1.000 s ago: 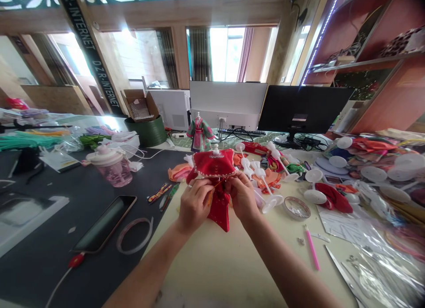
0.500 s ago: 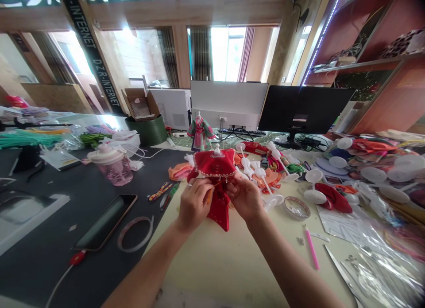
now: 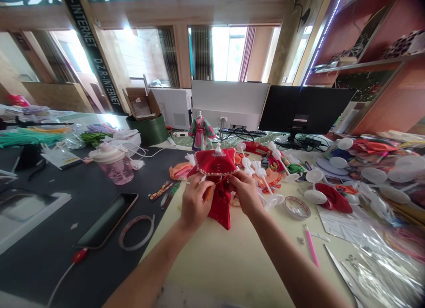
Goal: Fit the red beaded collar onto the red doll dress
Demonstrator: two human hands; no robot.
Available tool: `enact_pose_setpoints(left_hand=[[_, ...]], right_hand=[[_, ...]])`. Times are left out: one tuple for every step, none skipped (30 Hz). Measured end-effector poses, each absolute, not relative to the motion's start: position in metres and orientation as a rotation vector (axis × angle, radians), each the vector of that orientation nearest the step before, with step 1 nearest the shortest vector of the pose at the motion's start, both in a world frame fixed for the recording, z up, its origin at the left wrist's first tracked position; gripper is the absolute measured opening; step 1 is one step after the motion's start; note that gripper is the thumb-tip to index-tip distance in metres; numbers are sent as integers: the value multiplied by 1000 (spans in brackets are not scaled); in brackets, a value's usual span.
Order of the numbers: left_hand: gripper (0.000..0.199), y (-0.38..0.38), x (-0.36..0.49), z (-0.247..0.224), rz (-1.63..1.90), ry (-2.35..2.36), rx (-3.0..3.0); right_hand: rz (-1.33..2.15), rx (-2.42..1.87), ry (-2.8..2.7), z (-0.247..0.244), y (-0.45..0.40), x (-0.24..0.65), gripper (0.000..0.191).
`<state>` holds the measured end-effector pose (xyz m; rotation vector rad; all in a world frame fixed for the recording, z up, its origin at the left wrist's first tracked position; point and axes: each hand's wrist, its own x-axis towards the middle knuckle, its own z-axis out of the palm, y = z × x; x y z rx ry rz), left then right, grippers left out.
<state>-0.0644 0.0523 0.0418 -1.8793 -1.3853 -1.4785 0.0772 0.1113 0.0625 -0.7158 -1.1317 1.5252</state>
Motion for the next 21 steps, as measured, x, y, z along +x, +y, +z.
enact_pose_setpoints(left_hand=[[6, 53, -64, 42, -1510, -1412, -1897], [7, 53, -64, 43, -1547, -1440, -1915], [8, 53, -63, 43, -1584, -1467, -1931], [8, 53, -63, 44, -1617, -1493, -1939], [8, 54, -64, 45, -1644, -1516, -1941], [8, 54, -64, 46, -1664, -1536, -1939], [8, 55, -64, 46, -1676, -1552, -1942], [8, 56, -65, 47, -1683, -1565, -1948], [8, 56, -65, 47, -1690, -1577, -1953], [8, 57, -66, 47, -1696, -1589, -1959], [8, 58, -66, 47, -1702, -1598, -1964], [8, 59, -67, 47, -1708, -1605, -1969], [8, 60, -67, 46, -1712, -1607, -1972], [8, 60, -68, 46, -1713, -1604, -1975], [8, 61, -68, 46, -1710, -1600, -1979], [8, 61, -69, 45, -1702, -1594, -1986], [8, 62, -69, 45, -1690, -1586, -1994], [8, 62, -69, 44, -1675, -1578, -2003], [8, 62, -69, 44, -1659, -1570, -2011], [8, 62, -69, 43, -1644, -1563, -2019], [8, 62, -70, 43, -1631, -1556, -2027]], right_hand=[[1515, -733, -1175, 64, 112, 77, 16], [1510, -749, -1218, 65, 113, 77, 16], [1507, -763, -1259, 67, 114, 77, 17], [1505, -777, -1296, 68, 115, 78, 17], [1502, -790, -1330, 69, 117, 79, 18], [1496, -803, -1360, 70, 118, 80, 19], [1486, -815, -1384, 71, 119, 82, 19], [1473, -827, -1404, 72, 120, 83, 19], [1456, -837, -1419, 72, 121, 84, 20], [1439, -846, -1430, 73, 122, 85, 20], [1420, -854, -1438, 73, 123, 85, 20], [1400, -861, -1443, 73, 123, 85, 20], [1379, -866, -1445, 73, 124, 85, 19], [1361, -871, -1443, 73, 124, 84, 19], [1345, -875, -1439, 72, 125, 84, 18], [1332, -879, -1431, 71, 125, 83, 18], [1325, -882, -1421, 70, 125, 81, 18], [1324, -882, -1409, 69, 126, 80, 19], [1329, -881, -1397, 67, 127, 79, 20], [1338, -877, -1385, 66, 128, 78, 22], [1351, -873, -1374, 65, 128, 77, 24]])
